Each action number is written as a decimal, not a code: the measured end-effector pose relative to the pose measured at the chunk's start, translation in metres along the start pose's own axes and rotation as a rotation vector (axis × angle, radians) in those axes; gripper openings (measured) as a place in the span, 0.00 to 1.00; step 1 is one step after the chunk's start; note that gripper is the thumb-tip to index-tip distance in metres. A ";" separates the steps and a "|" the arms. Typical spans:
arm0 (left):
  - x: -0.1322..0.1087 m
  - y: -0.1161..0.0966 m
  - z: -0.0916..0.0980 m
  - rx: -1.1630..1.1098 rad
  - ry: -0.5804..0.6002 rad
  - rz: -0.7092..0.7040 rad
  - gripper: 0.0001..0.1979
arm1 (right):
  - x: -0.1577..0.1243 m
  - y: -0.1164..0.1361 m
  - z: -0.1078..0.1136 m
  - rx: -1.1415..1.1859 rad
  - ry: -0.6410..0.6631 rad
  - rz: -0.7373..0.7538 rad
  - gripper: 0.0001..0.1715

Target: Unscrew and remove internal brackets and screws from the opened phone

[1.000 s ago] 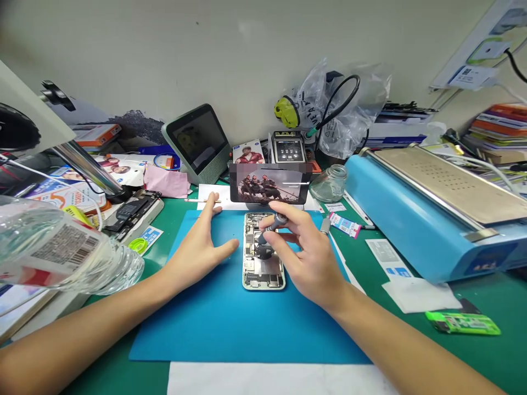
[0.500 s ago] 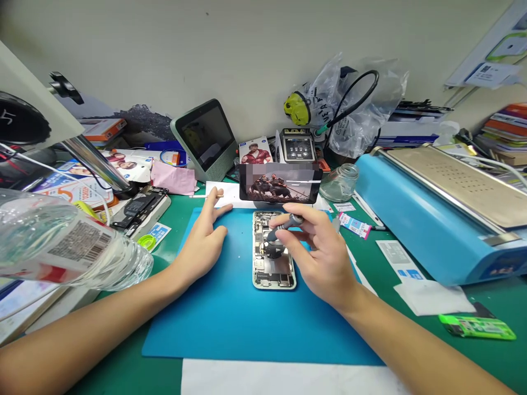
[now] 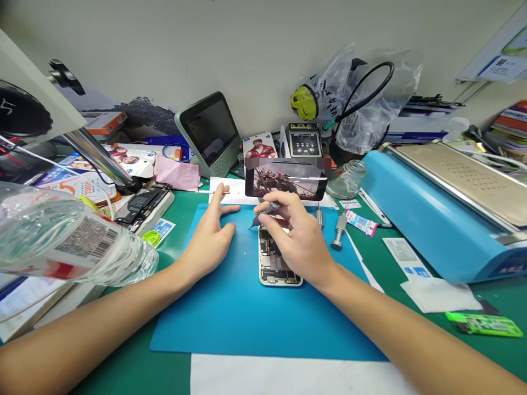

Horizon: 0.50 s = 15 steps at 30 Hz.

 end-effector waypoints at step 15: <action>-0.009 -0.012 0.001 -0.005 -0.027 -0.077 0.42 | -0.005 0.016 0.023 0.040 -0.178 -0.067 0.16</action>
Point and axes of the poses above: each hand's wrist, its own x-axis towards the middle knuckle, its own z-axis out of the back of the hand, y = z × x, the point moved 4 cm from there along x, towards the middle knuckle, and after that the axes turned 8 degrees about z, right-handed, at the moved point
